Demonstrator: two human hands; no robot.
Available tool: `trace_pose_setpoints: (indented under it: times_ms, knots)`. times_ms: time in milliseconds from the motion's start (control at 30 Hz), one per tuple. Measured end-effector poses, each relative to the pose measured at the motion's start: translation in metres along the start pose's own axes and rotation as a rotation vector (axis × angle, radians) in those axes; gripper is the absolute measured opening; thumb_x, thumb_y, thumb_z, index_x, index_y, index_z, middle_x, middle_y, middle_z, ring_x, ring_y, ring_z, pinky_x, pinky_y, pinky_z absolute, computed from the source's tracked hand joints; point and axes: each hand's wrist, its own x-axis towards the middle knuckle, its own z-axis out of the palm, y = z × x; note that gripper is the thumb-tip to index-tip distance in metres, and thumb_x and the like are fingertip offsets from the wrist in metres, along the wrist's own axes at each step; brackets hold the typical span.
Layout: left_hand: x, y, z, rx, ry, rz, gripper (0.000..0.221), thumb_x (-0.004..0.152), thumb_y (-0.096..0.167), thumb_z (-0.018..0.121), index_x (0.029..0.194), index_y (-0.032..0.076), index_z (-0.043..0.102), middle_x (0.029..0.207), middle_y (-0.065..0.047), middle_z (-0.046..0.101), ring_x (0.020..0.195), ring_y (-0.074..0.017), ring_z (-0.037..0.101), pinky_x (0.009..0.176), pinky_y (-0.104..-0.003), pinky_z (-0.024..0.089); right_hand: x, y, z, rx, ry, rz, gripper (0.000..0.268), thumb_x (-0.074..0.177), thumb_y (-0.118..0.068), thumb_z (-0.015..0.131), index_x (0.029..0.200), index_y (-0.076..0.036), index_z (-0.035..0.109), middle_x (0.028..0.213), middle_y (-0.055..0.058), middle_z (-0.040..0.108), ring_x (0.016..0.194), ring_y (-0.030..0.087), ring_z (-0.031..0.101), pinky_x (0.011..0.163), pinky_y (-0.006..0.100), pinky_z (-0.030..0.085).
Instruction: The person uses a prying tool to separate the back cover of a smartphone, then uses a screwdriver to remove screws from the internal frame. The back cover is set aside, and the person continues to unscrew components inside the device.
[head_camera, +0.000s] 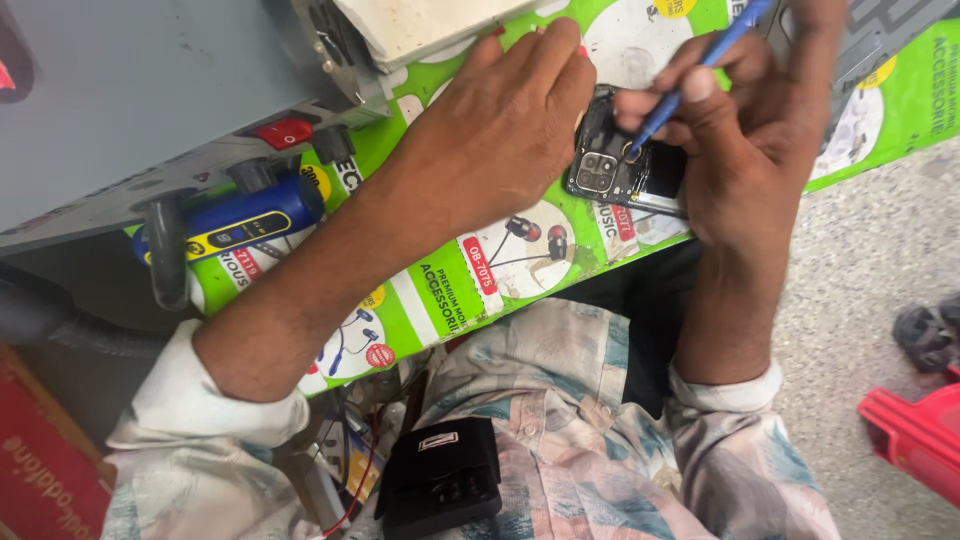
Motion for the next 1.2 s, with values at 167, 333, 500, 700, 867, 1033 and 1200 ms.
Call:
trace_pose_setpoints:
  times_ms: [167, 333, 500, 700, 867, 1033, 1200]
  knots:
    - [-0.005, -0.011, -0.011, -0.307, -0.144, -0.046, 0.042, 0.105, 0.033, 0.074, 0.122, 0.001, 0.053, 0.12, -0.016, 0.053, 0.112, -0.0321, 0.061, 0.096, -0.048, 0.046, -0.01, 0.033, -0.023, -0.176, -0.061, -0.316, 0.07, 0.123, 0.008, 0.065, 0.164, -0.016, 0.014, 0.104, 0.021, 0.063, 0.088, 0.027, 0.068, 0.09, 0.038, 0.063]
    - [-0.001, -0.011, -0.013, -0.34, -0.087, 0.031, 0.106, 0.074, 0.05, 0.091, 0.148, 0.002, 0.033, 0.135, -0.018, 0.053, 0.12, -0.0319, 0.062, 0.101, -0.051, 0.042, -0.015, 0.04, -0.027, -0.377, -0.171, -0.492, 0.059, 0.125, 0.004, 0.065, 0.158, -0.023, 0.024, 0.106, 0.02, 0.065, 0.094, 0.029, 0.071, 0.089, 0.034, 0.06]
    - [-0.001, -0.01, -0.01, -0.405, -0.06, 0.037, 0.121, 0.064, 0.04, 0.096, 0.155, 0.006, 0.023, 0.139, -0.015, 0.056, 0.122, -0.0285, 0.064, 0.103, -0.051, 0.041, -0.011, 0.039, -0.028, -0.439, -0.22, -0.538, 0.055, 0.13, 0.004, 0.066, 0.156, -0.023, 0.027, 0.107, 0.022, 0.065, 0.092, 0.029, 0.07, 0.085, 0.032, 0.059]
    - [-0.001, -0.008, -0.006, -0.365, -0.166, 0.013, 0.119, 0.071, 0.041, 0.097, 0.159, 0.01, 0.023, 0.132, -0.02, 0.065, 0.121, -0.0316, 0.066, 0.104, -0.053, 0.04, -0.011, 0.04, -0.028, -0.455, -0.21, -0.557, 0.056, 0.128, 0.003, 0.068, 0.156, -0.023, 0.027, 0.106, 0.023, 0.065, 0.09, 0.03, 0.071, 0.084, 0.033, 0.06]
    - [-0.003, -0.009, 0.0, -0.363, -0.139, 0.016, 0.118, 0.07, 0.041, 0.095, 0.158, 0.01, 0.023, 0.132, -0.023, 0.065, 0.121, -0.0321, 0.065, 0.106, -0.055, 0.039, -0.014, 0.036, -0.02, -0.483, -0.23, -0.596, 0.06, 0.124, 0.002, 0.065, 0.159, -0.025, 0.025, 0.103, 0.022, 0.065, 0.088, 0.031, 0.072, 0.084, 0.033, 0.06]
    - [-0.003, -0.009, 0.0, -0.341, -0.124, 0.025, 0.116, 0.071, 0.041, 0.094, 0.157, 0.008, 0.024, 0.129, -0.021, 0.065, 0.121, -0.0323, 0.065, 0.109, -0.058, 0.037, -0.011, 0.035, -0.011, -0.621, -0.337, -0.824, 0.063, 0.115, 0.001, 0.058, 0.159, -0.028, 0.024, 0.108, 0.021, 0.068, 0.094, 0.029, 0.072, 0.085, 0.037, 0.061]
    - [0.0, -0.006, -0.008, -0.407, -0.249, -0.019, 0.111, 0.076, 0.039, 0.094, 0.157, 0.007, 0.025, 0.131, -0.018, 0.065, 0.12, -0.0328, 0.065, 0.106, -0.053, 0.042, -0.004, 0.034, -0.011, -0.607, -0.431, -0.881, 0.071, 0.106, 0.005, 0.063, 0.156, -0.031, 0.027, 0.114, 0.019, 0.062, 0.095, 0.027, 0.067, 0.087, 0.038, 0.062]
